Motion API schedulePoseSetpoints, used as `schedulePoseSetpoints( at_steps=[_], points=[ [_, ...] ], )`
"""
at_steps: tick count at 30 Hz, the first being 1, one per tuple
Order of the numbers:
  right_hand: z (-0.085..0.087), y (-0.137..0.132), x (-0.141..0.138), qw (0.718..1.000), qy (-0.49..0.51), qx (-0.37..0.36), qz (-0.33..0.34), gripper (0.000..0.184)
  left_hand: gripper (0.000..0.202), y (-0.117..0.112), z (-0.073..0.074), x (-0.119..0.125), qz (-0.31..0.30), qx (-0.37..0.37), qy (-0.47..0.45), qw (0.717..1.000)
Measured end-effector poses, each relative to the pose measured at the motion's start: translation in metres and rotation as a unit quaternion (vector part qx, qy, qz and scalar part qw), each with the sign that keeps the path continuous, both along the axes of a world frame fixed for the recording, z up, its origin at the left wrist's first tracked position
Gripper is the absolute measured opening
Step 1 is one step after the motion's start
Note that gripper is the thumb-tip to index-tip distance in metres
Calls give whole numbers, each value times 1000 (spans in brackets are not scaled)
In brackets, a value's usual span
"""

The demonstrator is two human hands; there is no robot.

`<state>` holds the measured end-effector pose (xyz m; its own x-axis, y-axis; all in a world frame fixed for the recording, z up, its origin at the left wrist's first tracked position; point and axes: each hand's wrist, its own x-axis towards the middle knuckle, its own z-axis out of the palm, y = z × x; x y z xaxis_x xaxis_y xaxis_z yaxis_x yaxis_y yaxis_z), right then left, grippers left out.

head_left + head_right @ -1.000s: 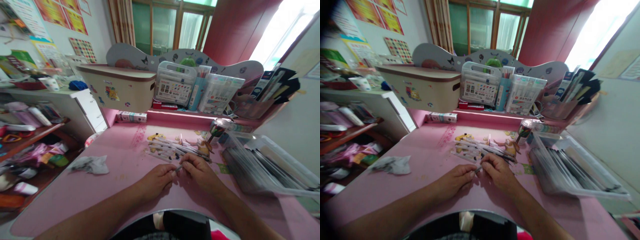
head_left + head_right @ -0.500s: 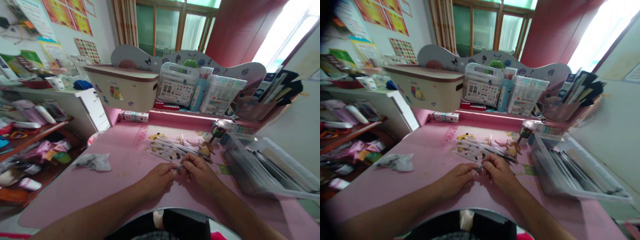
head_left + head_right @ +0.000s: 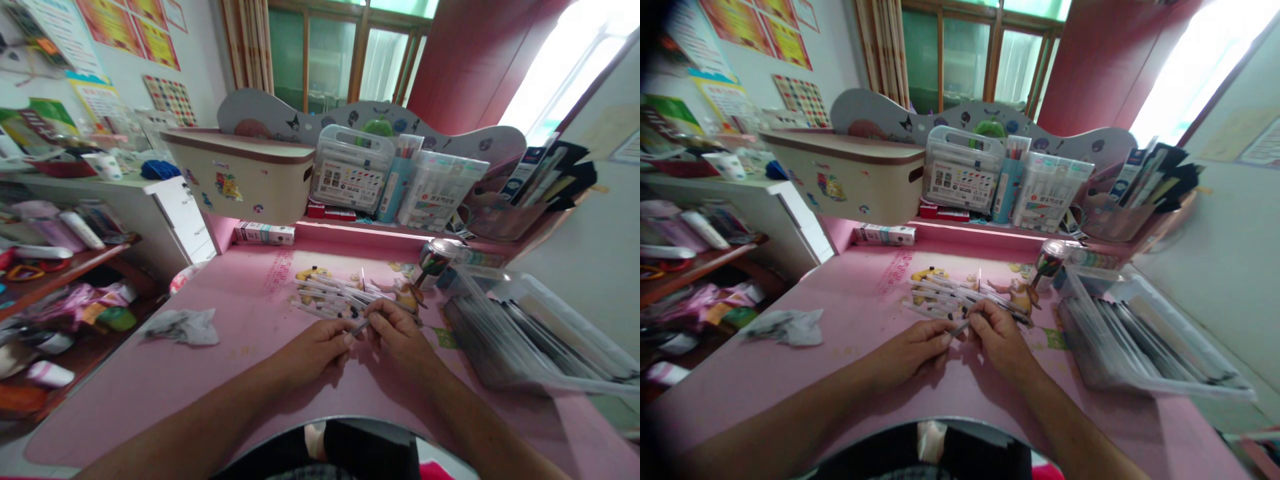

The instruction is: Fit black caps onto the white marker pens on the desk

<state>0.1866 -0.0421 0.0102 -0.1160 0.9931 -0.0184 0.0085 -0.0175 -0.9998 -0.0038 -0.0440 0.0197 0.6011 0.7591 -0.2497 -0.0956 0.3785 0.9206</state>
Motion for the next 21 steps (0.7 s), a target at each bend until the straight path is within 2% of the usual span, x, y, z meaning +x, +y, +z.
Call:
schedulePoseSetpoints(
  at_steps=[4,6,8,12,15,18,21],
  points=[
    [12,5,11,997,-32,33,-58,16,25,8,2,-6,104,-22,-5,994],
    [20,4,15,994,-78,56,-53,11,23,12,1,-7,153,-18,9,988],
    [28,1,14,983,-163,85,-12,6,19,14,0,-7,175,-4,13,984],
    [35,-7,2,933,-316,132,115,11,21,11,-1,-7,128,68,19,989],
    [37,-11,-6,896,-386,154,160,10,20,7,-3,-7,85,96,18,992],
    [49,-15,-2,874,-425,174,160,16,21,3,-2,-8,75,69,-16,995],
    [79,-28,19,866,-448,207,84,16,43,1,3,-9,88,55,-48,993]
  ],
)
